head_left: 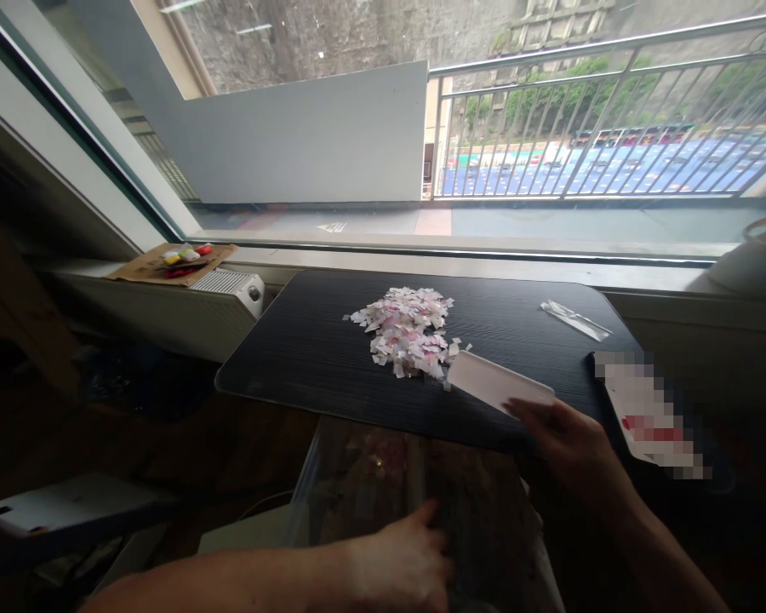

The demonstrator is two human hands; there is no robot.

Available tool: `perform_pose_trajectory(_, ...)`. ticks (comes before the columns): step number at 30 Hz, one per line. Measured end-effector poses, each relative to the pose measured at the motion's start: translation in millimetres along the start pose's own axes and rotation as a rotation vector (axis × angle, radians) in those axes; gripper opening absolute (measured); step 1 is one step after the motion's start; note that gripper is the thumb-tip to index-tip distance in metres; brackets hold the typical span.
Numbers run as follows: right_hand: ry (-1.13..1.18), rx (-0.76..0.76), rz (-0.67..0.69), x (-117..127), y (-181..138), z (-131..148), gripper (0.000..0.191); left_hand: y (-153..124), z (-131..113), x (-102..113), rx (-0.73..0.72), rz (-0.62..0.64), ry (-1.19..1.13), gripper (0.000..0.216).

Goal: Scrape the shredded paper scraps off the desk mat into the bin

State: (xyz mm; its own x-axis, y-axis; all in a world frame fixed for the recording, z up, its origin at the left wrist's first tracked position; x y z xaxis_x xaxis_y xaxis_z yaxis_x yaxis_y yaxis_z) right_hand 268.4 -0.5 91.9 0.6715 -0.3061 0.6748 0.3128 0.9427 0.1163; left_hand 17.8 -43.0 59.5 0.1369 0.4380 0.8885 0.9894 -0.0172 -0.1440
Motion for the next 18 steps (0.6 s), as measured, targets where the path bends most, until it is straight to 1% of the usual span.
perform_pose_trajectory(3, 0.019, 0.085, 0.056, -6.6, -5.4, 0.7, 0.026, 1.4, -0.4, 1.5, 0.004, 0.029, 0.006, 0.017)
perform_pose_trajectory(4, 0.02, 0.105, 0.043, -7.6, -5.5, 0.0, 0.025, 1.7, -0.4, 1.9, 0.013, 0.036, 0.01, 0.016)
perform_pose_trajectory(7, -0.013, 0.128, -0.066, -9.3, 1.6, -0.3, 0.027, 2.9, 0.3, 1.2, 0.02, 0.047, 0.012, 0.014)
perform_pose_trajectory(8, -0.033, 0.141, -0.082, -10.3, 6.0, 1.5, 0.027, 3.3, 0.8, 0.3, 0.013, 0.048, 0.007, 0.014)
perform_pose_trajectory(11, -0.119, 0.201, -0.065, -13.7, 21.2, 12.1, 0.028, 4.4, 3.3, -3.6, 0.005, 0.014, 0.001, 0.015)
perform_pose_trajectory(14, -0.208, 0.194, -0.1, -13.5, 31.4, 21.5, 0.032, 4.4, 5.2, -6.8, 0.006, -0.022, 0.005, 0.02)
perform_pose_trajectory(16, -0.22, 0.176, -0.122, -11.0, 31.2, 23.2, 0.033, 4.0, 5.7, -7.4, 0.011, -0.019, -0.004, 0.021)
perform_pose_trajectory(18, -0.194, 0.195, -0.113, -8.8, 25.4, 21.8, 0.031, 3.5, 5.7, -6.9, 0.02, -0.01, -0.013, 0.02)
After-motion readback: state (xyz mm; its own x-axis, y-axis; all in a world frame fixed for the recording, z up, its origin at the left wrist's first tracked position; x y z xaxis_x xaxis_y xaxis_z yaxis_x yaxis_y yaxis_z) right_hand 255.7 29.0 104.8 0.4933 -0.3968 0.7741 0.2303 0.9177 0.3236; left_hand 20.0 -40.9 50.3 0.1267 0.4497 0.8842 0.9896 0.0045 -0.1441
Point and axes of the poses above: each hand's wrist, its own y-axis towards the middle knuckle, its own x-axis out of the back of the hand, z = x × y, the point moved 1 cm from there along y, towards the middle knuckle, and after that the axes turned 15 degrees about -y, right-handed, at the moved point
